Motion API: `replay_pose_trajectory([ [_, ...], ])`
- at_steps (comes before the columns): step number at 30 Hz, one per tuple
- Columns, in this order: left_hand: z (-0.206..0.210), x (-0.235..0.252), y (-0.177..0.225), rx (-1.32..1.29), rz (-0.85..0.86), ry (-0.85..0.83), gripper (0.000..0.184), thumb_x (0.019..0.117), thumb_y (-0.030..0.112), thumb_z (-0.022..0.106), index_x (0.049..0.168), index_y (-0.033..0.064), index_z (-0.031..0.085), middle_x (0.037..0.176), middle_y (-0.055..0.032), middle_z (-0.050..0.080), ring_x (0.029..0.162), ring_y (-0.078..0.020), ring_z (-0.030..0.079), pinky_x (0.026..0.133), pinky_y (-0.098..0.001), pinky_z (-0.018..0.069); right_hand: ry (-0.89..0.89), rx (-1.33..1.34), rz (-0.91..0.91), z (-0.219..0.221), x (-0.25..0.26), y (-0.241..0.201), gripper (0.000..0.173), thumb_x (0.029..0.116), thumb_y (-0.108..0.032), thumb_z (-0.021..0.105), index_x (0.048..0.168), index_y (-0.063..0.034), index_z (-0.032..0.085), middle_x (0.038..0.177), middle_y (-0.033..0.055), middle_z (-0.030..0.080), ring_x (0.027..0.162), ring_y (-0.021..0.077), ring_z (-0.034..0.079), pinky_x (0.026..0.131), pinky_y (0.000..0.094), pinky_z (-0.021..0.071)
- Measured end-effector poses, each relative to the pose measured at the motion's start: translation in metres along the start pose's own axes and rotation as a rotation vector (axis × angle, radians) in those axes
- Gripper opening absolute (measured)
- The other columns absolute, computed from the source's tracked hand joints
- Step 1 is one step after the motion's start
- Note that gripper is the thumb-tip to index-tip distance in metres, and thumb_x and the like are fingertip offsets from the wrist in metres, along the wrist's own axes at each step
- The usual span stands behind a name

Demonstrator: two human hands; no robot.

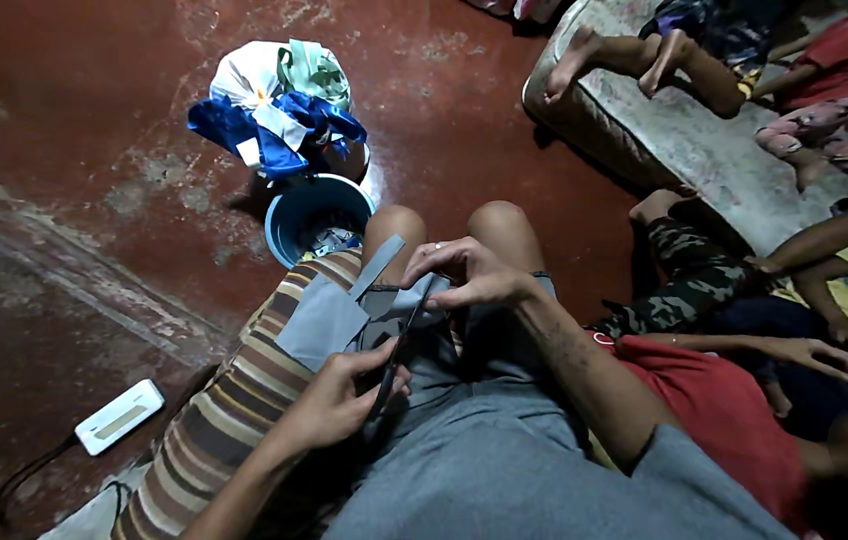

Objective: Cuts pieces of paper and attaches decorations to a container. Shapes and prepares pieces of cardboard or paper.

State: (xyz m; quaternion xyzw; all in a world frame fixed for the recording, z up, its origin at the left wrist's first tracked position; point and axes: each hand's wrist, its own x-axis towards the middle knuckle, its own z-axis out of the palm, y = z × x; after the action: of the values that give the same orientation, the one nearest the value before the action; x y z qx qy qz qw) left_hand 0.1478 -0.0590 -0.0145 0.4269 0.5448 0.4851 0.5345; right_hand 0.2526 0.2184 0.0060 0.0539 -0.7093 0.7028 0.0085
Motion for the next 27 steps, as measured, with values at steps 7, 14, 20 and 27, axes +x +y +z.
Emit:
replay_pose_trajectory([
  [7,-0.002,0.0,0.002,0.001,-0.004,-0.027,0.056,0.1001,0.014,0.066,0.15,-0.0014,0.046,0.113,-0.0044,0.075,0.098,-0.0146,0.074,0.09,-0.0313,0.0625,-0.065,-0.056,0.019,-0.002,0.004,-0.007,0.034,0.0791,-0.002,0.079,0.112,0.0034,0.072,0.109,0.0086,0.07,0.098,0.0125,0.067,0.083,0.0262,0.0598],
  [14,-0.003,-0.002,0.001,0.02,-0.004,-0.012,0.052,0.0994,0.013,0.066,0.147,-0.0014,0.051,0.109,-0.0026,0.077,0.096,-0.0142,0.075,0.088,-0.0314,0.0634,-0.094,-0.053,0.053,-0.005,0.006,-0.012,0.035,0.0783,0.003,0.079,0.113,0.0034,0.072,0.111,0.0089,0.07,0.099,0.0125,0.067,0.084,0.0261,0.0596],
  [20,-0.001,0.001,0.005,-0.019,0.013,-0.023,0.052,0.0999,0.014,0.066,0.147,-0.0008,0.05,0.111,-0.004,0.076,0.098,-0.0151,0.074,0.089,-0.0318,0.063,-0.128,-0.066,0.063,-0.003,0.009,-0.012,0.035,0.0783,0.002,0.078,0.113,0.0031,0.072,0.112,0.0094,0.069,0.102,0.0134,0.067,0.086,0.0267,0.0594],
  [27,0.0,0.001,0.003,-0.065,0.034,-0.022,0.051,0.0994,0.013,0.067,0.146,-0.0022,0.051,0.112,-0.0059,0.076,0.1,-0.0183,0.075,0.091,-0.0345,0.063,-0.144,-0.046,0.034,0.001,0.01,-0.007,0.037,0.0784,0.0,0.081,0.114,0.0025,0.072,0.116,0.0088,0.069,0.108,0.0131,0.065,0.092,0.028,0.0574],
])
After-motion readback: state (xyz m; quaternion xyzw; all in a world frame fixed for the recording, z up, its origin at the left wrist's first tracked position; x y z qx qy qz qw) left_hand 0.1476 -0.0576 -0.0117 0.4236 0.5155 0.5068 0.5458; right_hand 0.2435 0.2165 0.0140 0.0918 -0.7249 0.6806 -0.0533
